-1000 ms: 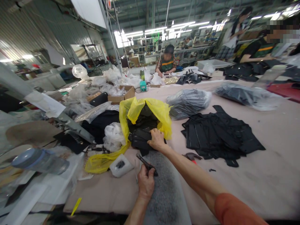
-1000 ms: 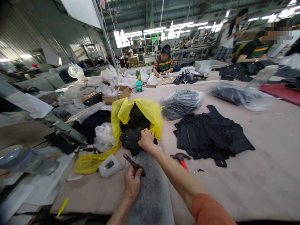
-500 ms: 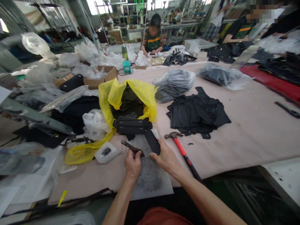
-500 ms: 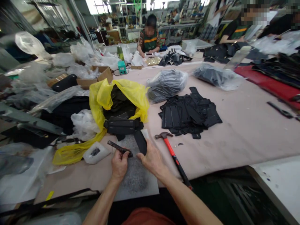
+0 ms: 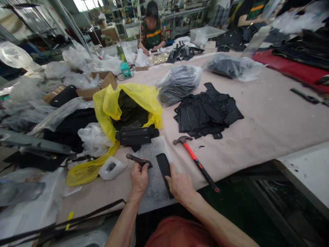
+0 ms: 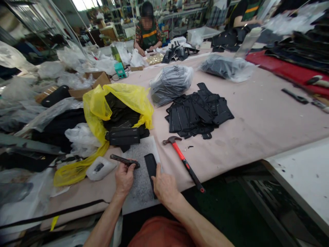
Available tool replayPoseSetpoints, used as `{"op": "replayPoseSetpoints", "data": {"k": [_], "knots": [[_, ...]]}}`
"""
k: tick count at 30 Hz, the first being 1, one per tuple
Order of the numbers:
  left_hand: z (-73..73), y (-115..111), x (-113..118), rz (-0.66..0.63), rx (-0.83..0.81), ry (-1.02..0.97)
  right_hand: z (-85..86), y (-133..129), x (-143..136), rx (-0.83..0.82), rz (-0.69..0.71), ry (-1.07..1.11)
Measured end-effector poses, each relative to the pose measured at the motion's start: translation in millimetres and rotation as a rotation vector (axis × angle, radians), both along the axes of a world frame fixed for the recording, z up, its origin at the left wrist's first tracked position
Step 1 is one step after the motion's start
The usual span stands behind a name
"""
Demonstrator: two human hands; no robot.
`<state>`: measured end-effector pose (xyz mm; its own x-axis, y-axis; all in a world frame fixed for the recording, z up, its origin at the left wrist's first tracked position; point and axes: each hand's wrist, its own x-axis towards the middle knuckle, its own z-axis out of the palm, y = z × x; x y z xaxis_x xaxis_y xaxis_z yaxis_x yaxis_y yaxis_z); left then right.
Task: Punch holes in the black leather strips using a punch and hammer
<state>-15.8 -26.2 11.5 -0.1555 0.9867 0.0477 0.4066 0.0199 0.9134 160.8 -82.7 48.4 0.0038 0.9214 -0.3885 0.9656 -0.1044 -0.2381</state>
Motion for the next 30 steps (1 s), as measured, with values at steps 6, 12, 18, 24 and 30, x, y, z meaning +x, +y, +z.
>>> {"op": "replayPoseSetpoints", "data": {"k": [6,12,18,24,30], "knots": [[8.1,9,23,-0.029,0.037,-0.073,-12.7,-5,4,0.065,0.046,0.016],[5.1,23,46,-0.119,0.042,-0.095,-12.3,-4,6,0.051,-0.019,0.043],[-5.2,24,48,-0.098,0.038,-0.129,-13.0,-6,7,0.079,-0.059,0.117],[-1.3,23,48,-0.127,0.019,-0.084,-18.9,-6,16,0.411,-0.078,0.199],[-1.0,23,49,-0.153,0.036,-0.041,-38.3,-6,17,0.475,-0.088,0.278]]}}
